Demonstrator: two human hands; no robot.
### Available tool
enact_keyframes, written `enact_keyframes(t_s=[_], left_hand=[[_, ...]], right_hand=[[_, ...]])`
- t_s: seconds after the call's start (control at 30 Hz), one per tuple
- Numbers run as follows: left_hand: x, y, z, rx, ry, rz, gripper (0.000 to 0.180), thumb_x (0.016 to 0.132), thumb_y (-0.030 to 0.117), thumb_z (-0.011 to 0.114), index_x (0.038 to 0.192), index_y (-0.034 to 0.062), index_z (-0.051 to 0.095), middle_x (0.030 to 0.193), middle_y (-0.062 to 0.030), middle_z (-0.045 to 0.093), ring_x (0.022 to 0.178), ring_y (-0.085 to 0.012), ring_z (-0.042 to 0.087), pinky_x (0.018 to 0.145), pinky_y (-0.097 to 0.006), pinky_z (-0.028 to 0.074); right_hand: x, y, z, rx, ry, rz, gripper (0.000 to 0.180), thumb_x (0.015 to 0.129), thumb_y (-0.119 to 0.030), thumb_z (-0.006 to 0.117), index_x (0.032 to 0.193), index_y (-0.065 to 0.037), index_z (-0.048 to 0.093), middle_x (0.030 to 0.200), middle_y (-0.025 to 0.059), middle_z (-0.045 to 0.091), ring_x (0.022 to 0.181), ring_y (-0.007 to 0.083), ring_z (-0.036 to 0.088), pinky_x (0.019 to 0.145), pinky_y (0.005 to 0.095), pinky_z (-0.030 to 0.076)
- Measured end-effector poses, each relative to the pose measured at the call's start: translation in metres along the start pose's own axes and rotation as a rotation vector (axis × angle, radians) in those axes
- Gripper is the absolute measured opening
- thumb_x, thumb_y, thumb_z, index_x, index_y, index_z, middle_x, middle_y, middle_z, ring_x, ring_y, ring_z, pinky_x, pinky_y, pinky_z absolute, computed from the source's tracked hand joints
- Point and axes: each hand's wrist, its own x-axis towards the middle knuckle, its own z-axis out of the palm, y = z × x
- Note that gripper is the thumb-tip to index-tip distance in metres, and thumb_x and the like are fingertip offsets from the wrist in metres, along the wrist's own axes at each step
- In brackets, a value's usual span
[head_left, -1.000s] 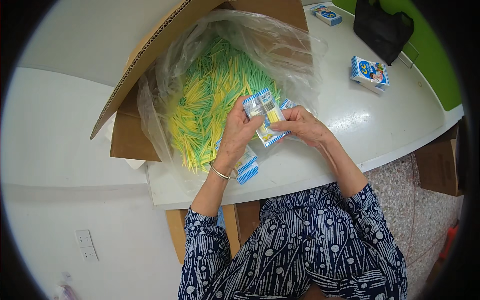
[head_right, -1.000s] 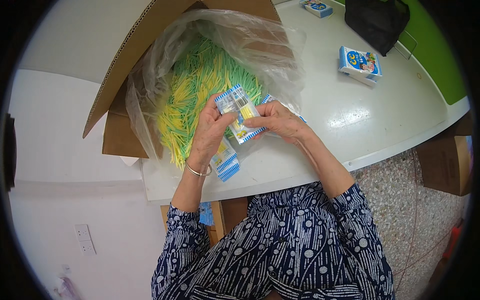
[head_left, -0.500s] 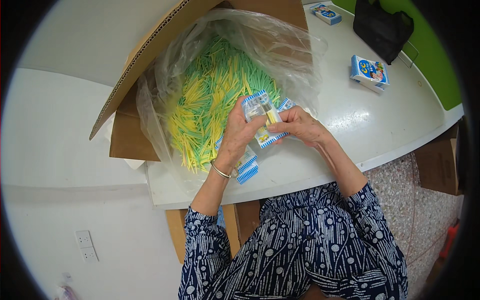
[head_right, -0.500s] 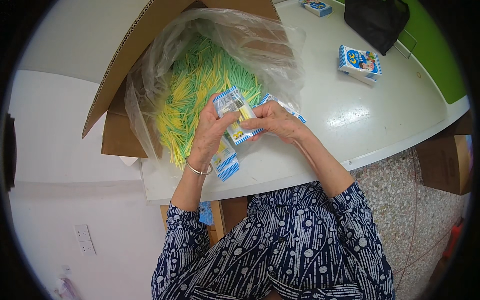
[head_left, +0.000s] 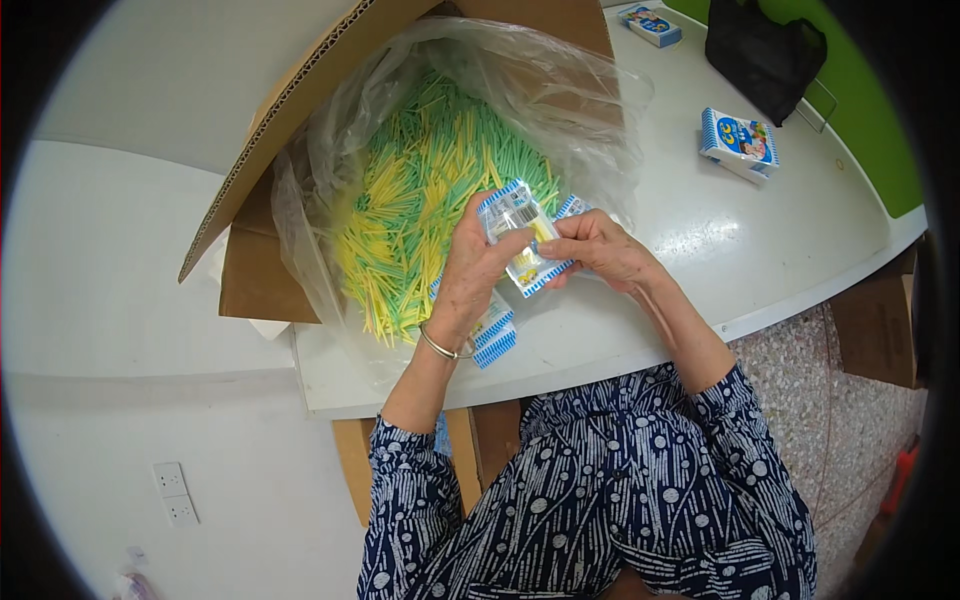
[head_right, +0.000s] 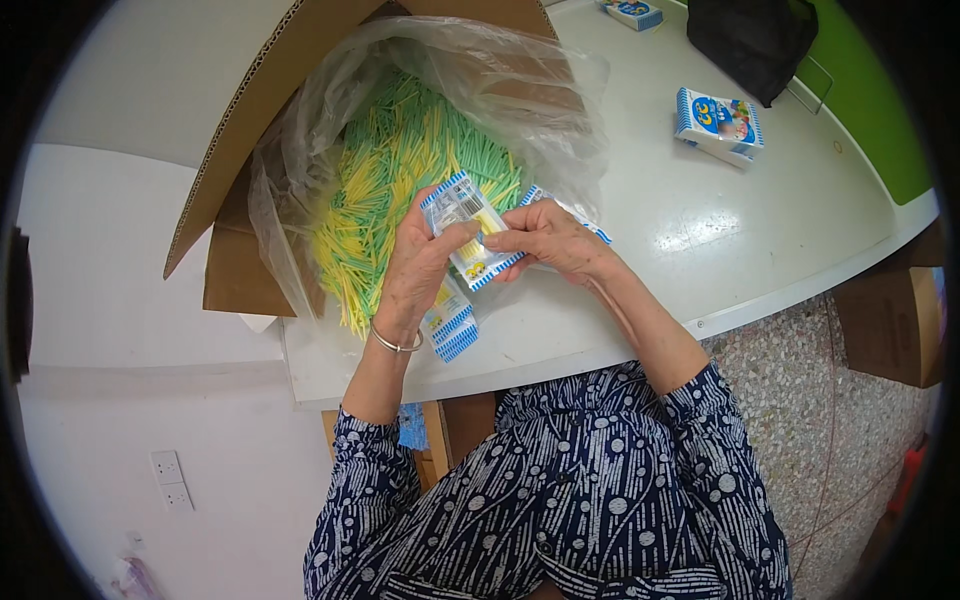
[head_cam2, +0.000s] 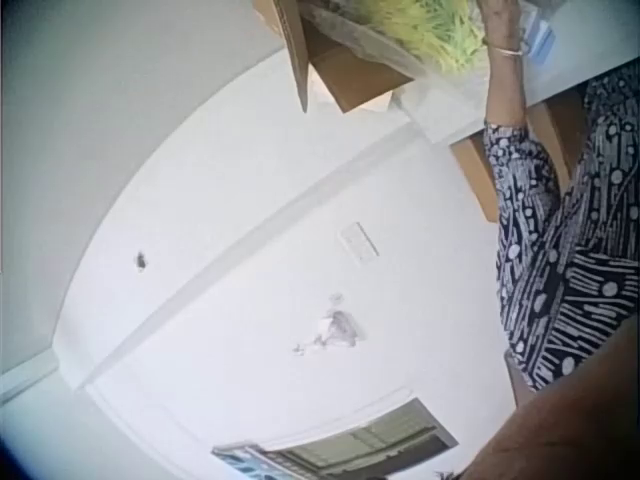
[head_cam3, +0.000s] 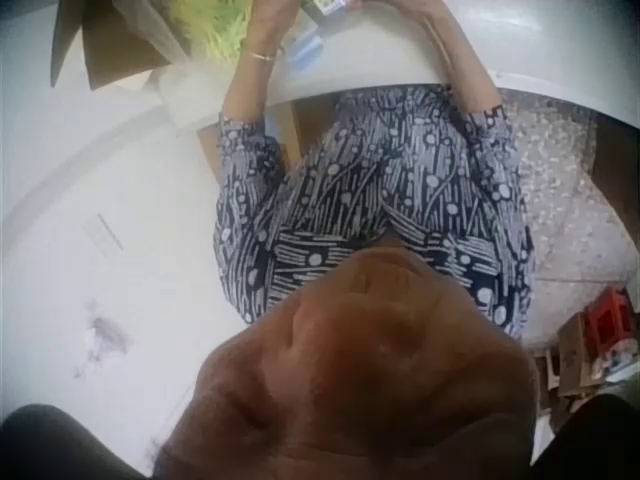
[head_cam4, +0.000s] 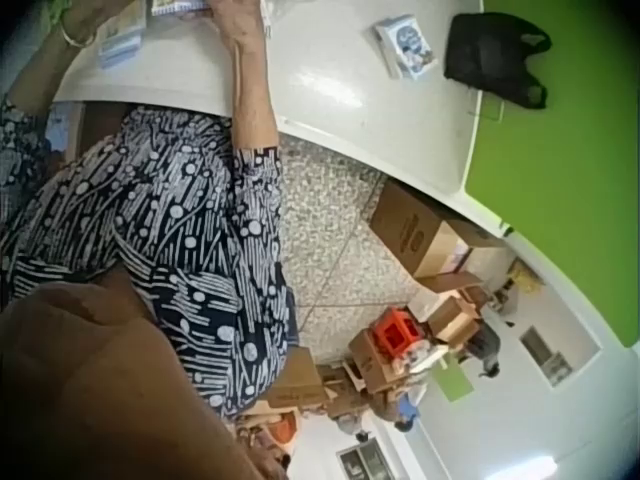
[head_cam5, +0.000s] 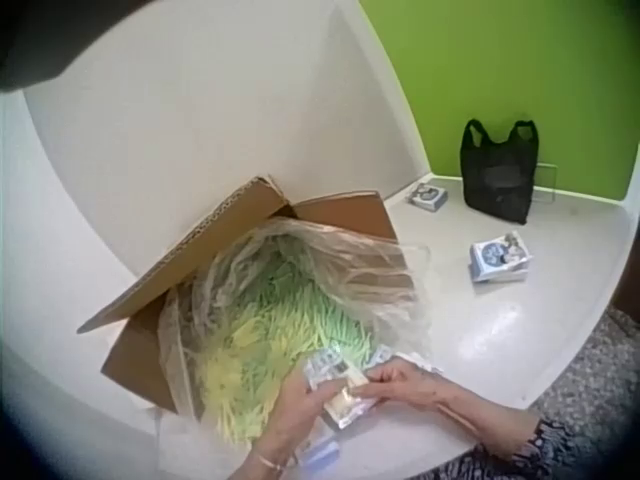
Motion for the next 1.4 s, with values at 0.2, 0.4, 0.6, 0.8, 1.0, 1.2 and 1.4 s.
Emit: enact_keyframes(t_s=[0.2,0.4,0.6,0.8,1.0,1.2,1.4], left_hand=[[0.0005,0.0037,0.0020,0.067,0.017,-0.005,0.045,0.076,0.004,0.062,0.117,-0.0031,0.043,0.097,-0.0068,0.059,0.085,-0.0110,0.057,0.076,-0.025,0.047],[0.0000,0.0050,0.0019,0.085,0.008,-0.030,0.044,0.077,0.002,0.061,0.118,-0.0017,0.043,0.098,-0.0052,0.058,0.089,-0.0108,0.056,0.082,-0.025,0.045],[0.0009,-0.0012,-0.0021,0.180,0.035,0.015,0.045,0.077,0.001,0.059,0.118,-0.0009,0.042,0.097,-0.0043,0.056,0.088,-0.0099,0.054,0.080,-0.025,0.045],[-0.0005,0.0012,0.0027,0.163,0.060,0.023,0.044,0.077,0.000,0.059,0.118,-0.0008,0.042,0.097,-0.0044,0.057,0.087,-0.0095,0.054,0.080,-0.024,0.045],[-0.0030,0.0027,0.0039,0.015,0.040,0.003,0.047,0.078,0.001,0.061,0.120,-0.0006,0.041,0.100,-0.0057,0.058,0.090,-0.0097,0.055,0.081,-0.025,0.045],[-0.0002,0.0026,0.0028,0.116,0.032,0.021,0.050,0.077,0.002,0.063,0.122,-0.0009,0.040,0.100,-0.0062,0.057,0.090,-0.0106,0.055,0.081,-0.025,0.045],[-0.0008,0.0029,0.0050,0.202,0.032,0.047,0.052,0.077,0.004,0.063,0.122,-0.0012,0.039,0.099,-0.0056,0.057,0.089,-0.0110,0.055,0.080,-0.025,0.045]], right_hand=[[0.0009,0.0006,0.0008,-0.001,0.007,-0.011,0.026,0.084,-0.016,0.065,0.101,0.004,0.065,0.088,0.0087,0.067,0.075,0.0120,0.064,0.063,0.0237,0.055],[-0.0003,-0.0003,0.0016,-0.017,-0.001,-0.008,0.027,0.084,-0.015,0.066,0.102,0.003,0.065,0.087,0.0092,0.067,0.073,0.0115,0.063,0.064,0.0240,0.054],[0.0020,0.0040,0.0049,-0.041,0.033,-0.049,0.024,0.082,-0.019,0.068,0.092,0.003,0.066,0.077,0.0078,0.065,0.066,0.0103,0.063,0.061,0.0213,0.054],[0.0004,0.0029,0.0014,0.005,0.057,-0.034,0.023,0.084,-0.021,0.066,0.090,0.001,0.066,0.078,0.0077,0.066,0.064,0.0095,0.063,0.060,0.0198,0.053],[0.0024,0.0059,-0.0029,0.062,0.031,-0.019,0.023,0.085,-0.016,0.065,0.096,0.004,0.066,0.086,0.0104,0.067,0.069,0.0125,0.064,0.061,0.0218,0.055],[0.0022,0.0025,-0.0026,-0.008,0.049,-0.002,0.022,0.084,-0.016,0.065,0.095,0.004,0.066,0.084,0.0102,0.067,0.072,0.0116,0.064,0.061,0.0218,0.055],[-0.0012,0.0008,0.0017,-0.002,0.052,-0.046,0.025,0.081,-0.021,0.069,0.089,0.003,0.067,0.078,0.0076,0.066,0.067,0.0103,0.063,0.060,0.0211,0.054]])
